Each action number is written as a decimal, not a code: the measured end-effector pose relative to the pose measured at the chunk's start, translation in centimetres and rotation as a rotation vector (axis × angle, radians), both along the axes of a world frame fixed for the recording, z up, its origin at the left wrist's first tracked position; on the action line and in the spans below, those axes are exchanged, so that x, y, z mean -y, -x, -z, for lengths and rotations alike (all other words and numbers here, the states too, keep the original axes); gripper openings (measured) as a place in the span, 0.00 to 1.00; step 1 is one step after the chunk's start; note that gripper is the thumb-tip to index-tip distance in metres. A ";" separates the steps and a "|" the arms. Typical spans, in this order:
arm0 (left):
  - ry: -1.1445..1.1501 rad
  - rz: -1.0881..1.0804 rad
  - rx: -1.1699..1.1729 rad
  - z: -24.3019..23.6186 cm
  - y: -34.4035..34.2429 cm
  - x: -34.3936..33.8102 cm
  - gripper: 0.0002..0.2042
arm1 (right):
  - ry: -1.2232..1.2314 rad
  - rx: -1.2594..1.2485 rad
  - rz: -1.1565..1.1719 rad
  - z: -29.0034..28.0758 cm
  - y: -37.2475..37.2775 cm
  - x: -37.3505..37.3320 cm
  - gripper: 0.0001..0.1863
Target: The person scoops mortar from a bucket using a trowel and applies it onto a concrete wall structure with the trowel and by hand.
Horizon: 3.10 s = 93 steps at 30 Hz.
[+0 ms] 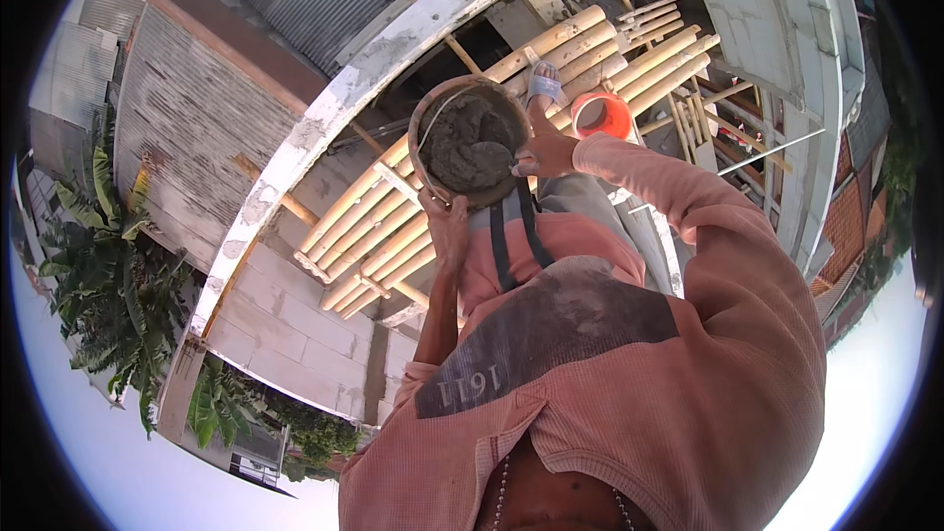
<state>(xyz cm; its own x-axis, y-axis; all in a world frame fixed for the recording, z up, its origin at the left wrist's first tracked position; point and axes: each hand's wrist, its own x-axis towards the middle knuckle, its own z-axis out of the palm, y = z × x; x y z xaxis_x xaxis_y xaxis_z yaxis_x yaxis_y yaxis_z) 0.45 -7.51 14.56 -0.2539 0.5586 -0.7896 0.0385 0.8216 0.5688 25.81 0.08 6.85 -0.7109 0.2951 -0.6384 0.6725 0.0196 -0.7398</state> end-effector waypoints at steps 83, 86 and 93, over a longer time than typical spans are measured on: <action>-0.160 0.278 0.044 0.4 3.1 1.3 0.15 | 1.124 -1.166 1.718 -0.5 -2.4 -8.9 0.21; -0.006 -0.159 0.214 -0.9 1.9 0.3 0.21 | 1.178 -1.122 1.617 -3.4 -1.3 -5.5 0.19; -0.021 0.050 0.089 2.2 2.8 0.6 0.22 | 0.543 -0.032 0.925 -9.7 -5.4 -3.9 0.20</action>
